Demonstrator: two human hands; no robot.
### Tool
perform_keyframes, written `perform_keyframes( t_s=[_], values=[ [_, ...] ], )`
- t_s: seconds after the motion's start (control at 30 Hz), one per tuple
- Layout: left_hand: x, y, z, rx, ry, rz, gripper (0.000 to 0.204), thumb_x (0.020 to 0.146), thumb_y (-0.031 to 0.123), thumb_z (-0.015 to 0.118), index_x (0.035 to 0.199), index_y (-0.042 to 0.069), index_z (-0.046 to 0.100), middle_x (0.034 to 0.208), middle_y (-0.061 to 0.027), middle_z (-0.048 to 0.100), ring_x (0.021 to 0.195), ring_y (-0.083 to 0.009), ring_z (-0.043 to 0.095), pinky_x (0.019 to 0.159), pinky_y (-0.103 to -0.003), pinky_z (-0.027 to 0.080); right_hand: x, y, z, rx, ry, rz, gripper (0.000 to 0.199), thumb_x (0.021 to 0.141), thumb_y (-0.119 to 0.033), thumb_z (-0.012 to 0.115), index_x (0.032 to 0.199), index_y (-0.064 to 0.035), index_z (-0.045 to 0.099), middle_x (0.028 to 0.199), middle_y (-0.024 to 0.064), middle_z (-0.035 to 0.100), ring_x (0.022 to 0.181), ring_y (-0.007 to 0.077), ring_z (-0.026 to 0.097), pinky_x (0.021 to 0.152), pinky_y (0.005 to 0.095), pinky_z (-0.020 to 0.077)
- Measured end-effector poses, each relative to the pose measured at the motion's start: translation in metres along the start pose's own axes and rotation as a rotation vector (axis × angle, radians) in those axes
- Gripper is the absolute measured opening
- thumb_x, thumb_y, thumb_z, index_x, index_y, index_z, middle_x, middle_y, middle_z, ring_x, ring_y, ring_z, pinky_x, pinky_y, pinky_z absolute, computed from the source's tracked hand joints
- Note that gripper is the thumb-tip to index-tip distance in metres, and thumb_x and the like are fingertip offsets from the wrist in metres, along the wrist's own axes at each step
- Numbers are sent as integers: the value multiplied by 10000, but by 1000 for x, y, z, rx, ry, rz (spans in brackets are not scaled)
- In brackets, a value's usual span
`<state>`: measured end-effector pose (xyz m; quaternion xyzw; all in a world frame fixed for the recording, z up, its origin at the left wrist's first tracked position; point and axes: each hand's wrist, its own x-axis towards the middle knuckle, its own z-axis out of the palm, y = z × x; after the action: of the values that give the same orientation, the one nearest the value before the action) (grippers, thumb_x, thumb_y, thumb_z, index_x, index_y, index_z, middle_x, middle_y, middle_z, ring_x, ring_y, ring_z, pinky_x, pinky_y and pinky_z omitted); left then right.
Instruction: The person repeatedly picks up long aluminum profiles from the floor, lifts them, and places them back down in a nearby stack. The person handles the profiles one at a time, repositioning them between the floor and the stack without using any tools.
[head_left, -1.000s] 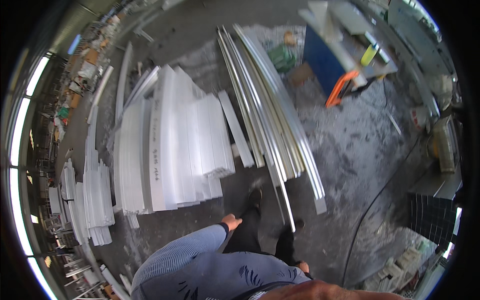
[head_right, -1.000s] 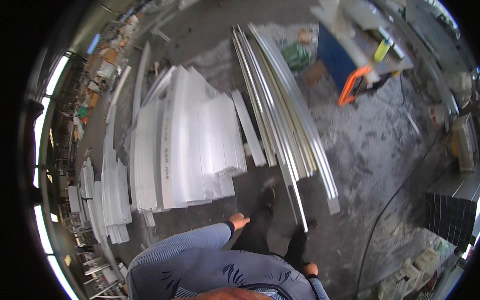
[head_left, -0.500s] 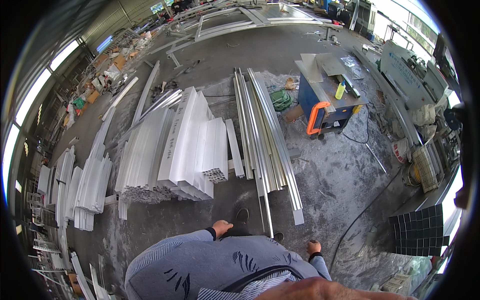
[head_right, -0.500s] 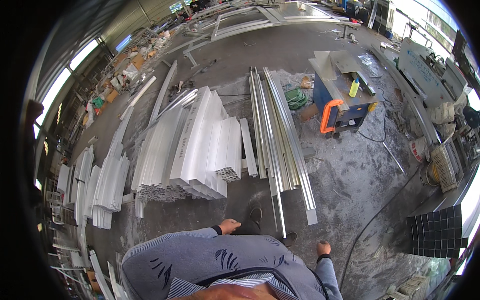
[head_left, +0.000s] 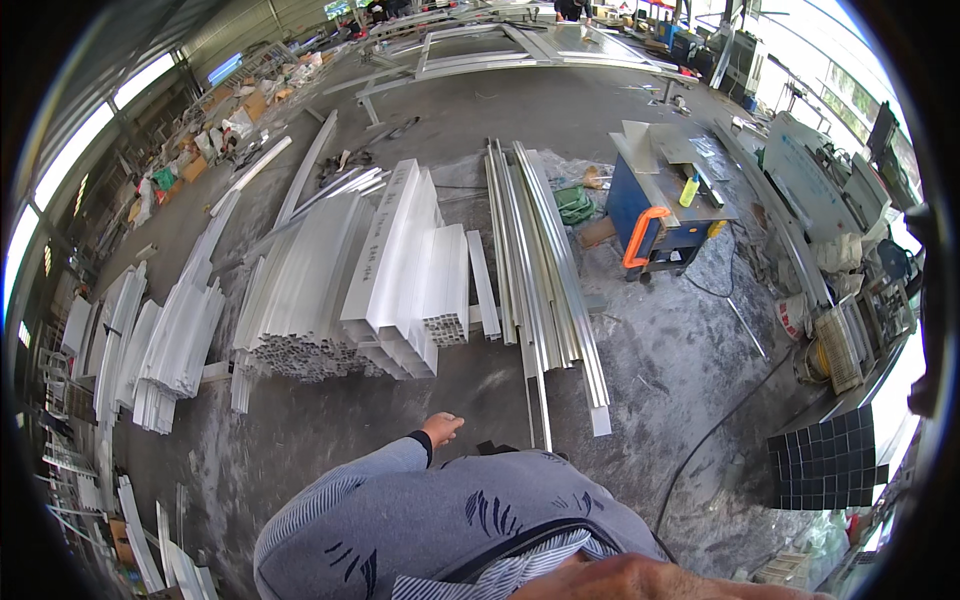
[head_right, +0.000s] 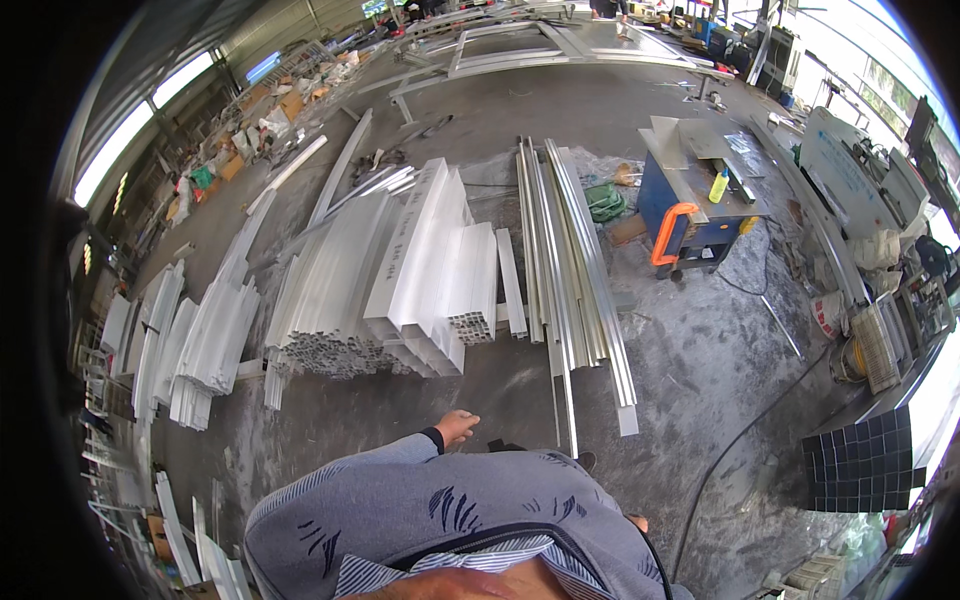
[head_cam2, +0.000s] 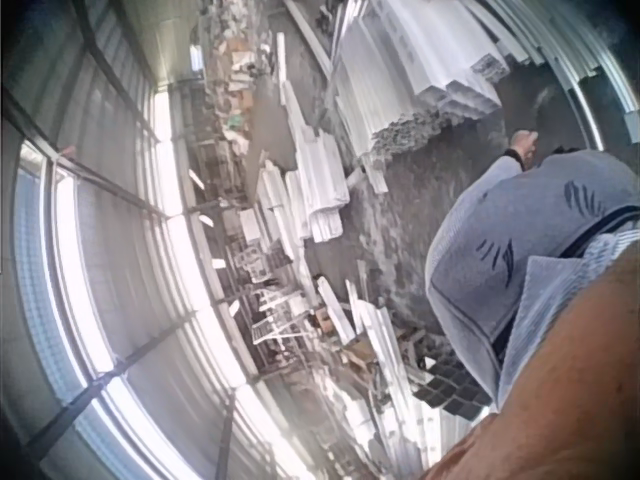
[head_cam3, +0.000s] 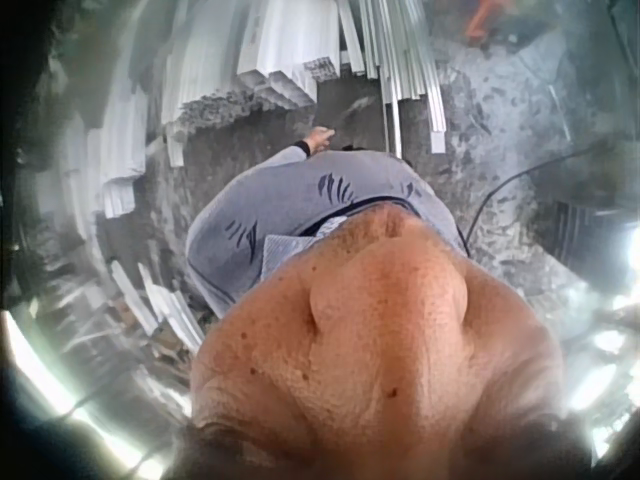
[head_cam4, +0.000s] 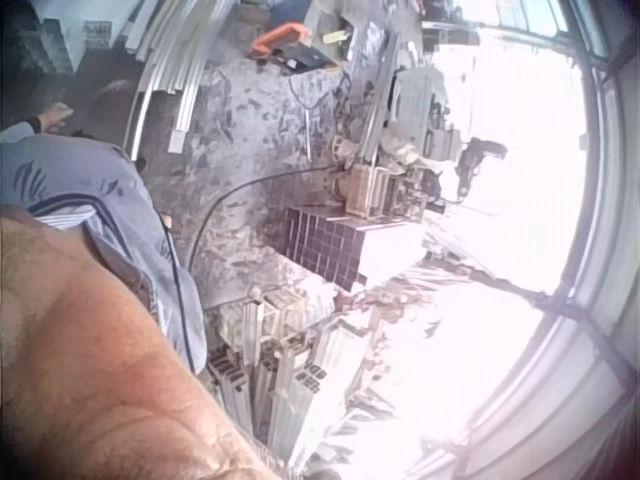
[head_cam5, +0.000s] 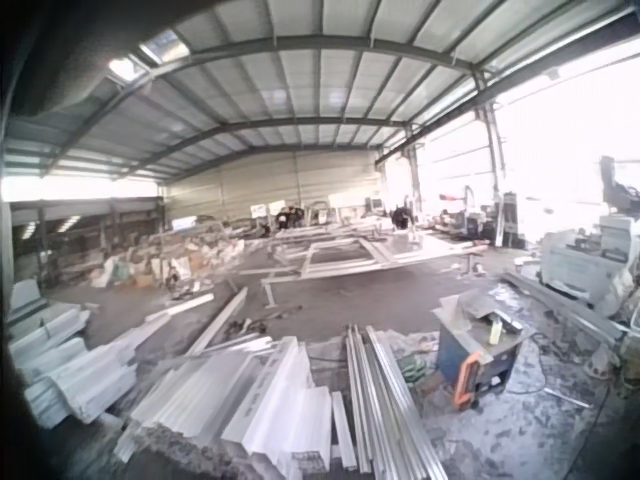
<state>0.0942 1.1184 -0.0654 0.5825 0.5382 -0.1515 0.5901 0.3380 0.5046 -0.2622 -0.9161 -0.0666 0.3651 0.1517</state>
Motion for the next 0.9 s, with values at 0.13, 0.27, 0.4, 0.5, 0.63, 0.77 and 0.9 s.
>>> perform_keyframes(
  t_s=[0.13,0.27,0.4,0.5,0.63,0.77,0.9],
  values=[
    [-4,-69,-5,-46,8,4,667,1014,515,776,1486,64,641,1192,-79,752,912,-185,736,670,-340,575,-23,-29,47,157,24,-149,414,873,-330,703,1136,-51,858,1184,224,828,1178,351,790,1023,436,608],
    [-7,-176,-26,556,-145,299,511,1017,540,707,1173,64,809,970,-186,800,943,-298,783,769,-465,604,-59,-69,71,363,63,-199,440,866,-311,736,1179,-22,847,1163,241,831,1155,328,801,1008,409,613],
    [-14,-252,-53,1084,-327,436,473,1051,530,581,1189,136,804,1126,-235,805,1119,-452,753,937,-572,563,-128,-65,86,449,143,-29,475,867,-268,759,1226,38,815,1161,255,832,1108,316,808,983,407,619],
    [-9,-269,-73,1220,-390,435,415,1027,489,628,1112,124,804,1054,-223,806,1029,-451,761,866,-558,571,-176,-18,128,530,207,-6,447,878,-278,777,1200,31,808,1216,265,812,1134,374,788,993,448,616],
    [-3,-238,-78,1061,-182,475,327,1005,426,703,1000,106,772,902,-197,787,874,-414,765,749,-546,563,-194,23,147,446,150,88,436,881,-274,778,1194,28,804,1221,264,808,1130,376,785,990,453,616],
    [-22,-171,-47,590,-50,398,399,1003,465,716,903,80,736,708,-101,697,604,-263,658,588,-460,503,-216,48,143,434,119,110,424,885,-271,778,1189,25,800,1225,264,805,1127,379,783,986,458,616],
    [-59,-148,17,624,-48,394,428,1006,474,714,845,77,708,689,-74,691,568,-218,625,555,-426,476,-238,85,135,470,113,111,413,889,-268,778,1183,22,796,1229,263,801,1124,382,780,982,463,617]
  ],
)
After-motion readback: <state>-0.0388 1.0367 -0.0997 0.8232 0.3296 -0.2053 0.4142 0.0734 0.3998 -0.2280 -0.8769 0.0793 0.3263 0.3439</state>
